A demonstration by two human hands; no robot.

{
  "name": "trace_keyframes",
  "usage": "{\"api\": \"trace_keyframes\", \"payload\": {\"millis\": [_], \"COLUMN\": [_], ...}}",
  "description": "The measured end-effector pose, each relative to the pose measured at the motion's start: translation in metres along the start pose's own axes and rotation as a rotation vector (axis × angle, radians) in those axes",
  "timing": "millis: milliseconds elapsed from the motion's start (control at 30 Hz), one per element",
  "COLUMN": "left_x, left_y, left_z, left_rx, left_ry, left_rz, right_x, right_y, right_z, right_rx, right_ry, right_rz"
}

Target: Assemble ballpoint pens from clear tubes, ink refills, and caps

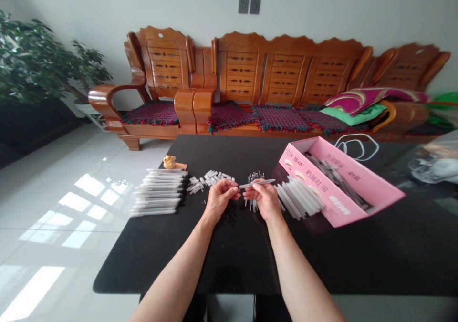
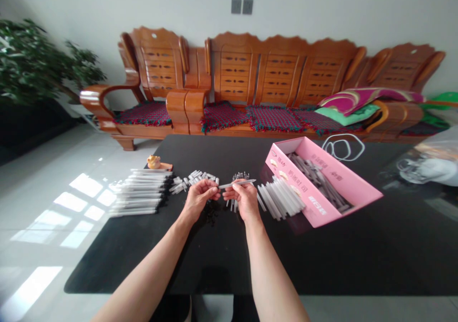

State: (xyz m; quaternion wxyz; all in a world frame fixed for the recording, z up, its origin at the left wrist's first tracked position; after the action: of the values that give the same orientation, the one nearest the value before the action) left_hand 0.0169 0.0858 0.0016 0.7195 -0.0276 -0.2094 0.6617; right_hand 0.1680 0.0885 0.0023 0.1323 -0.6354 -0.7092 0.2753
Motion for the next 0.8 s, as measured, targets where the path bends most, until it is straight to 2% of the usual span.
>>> {"api": "trace_keyframes", "payload": {"millis": [267,433,667,800], "left_x": [0.0010,0.0001,-0.0016,-0.0006], "left_y": [0.0016,0.0020,0.0072,0.0065], "left_z": [0.0065,0.0071,0.0050,0.0071], "left_rx": [0.120,0.142,0.340,0.344], "left_ry": [-0.086,-0.072,-0.058,-0.077], "left_rz": [0.011,0.009,-0.030,-0.035], "right_x": [0.0013,0.0010,0.0020,0.0026], "right_y": [0.0028,0.0044,0.0053,0.0064], "right_z": [0.0016,0.0005,0.0031,0.0046], "right_rx": [-0.005,0.008,-0.009,-0.024], "right_ry": [-0.005,0.008,-0.004,-0.009], "right_rz": [0.028,0.049,0.041,0.032]}}
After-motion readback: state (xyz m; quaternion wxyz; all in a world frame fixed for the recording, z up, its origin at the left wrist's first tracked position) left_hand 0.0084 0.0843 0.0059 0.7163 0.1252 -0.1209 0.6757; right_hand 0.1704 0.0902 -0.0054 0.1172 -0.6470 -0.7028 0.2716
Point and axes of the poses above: each hand's wrist, its own x-axis towards the middle knuckle, its own y-axis out of the back of the hand, z = x × y, the point moved 8 cm from there along x, towards the middle knuckle, and after that the axes turned 14 degrees about -y, right-handed, at the moved point
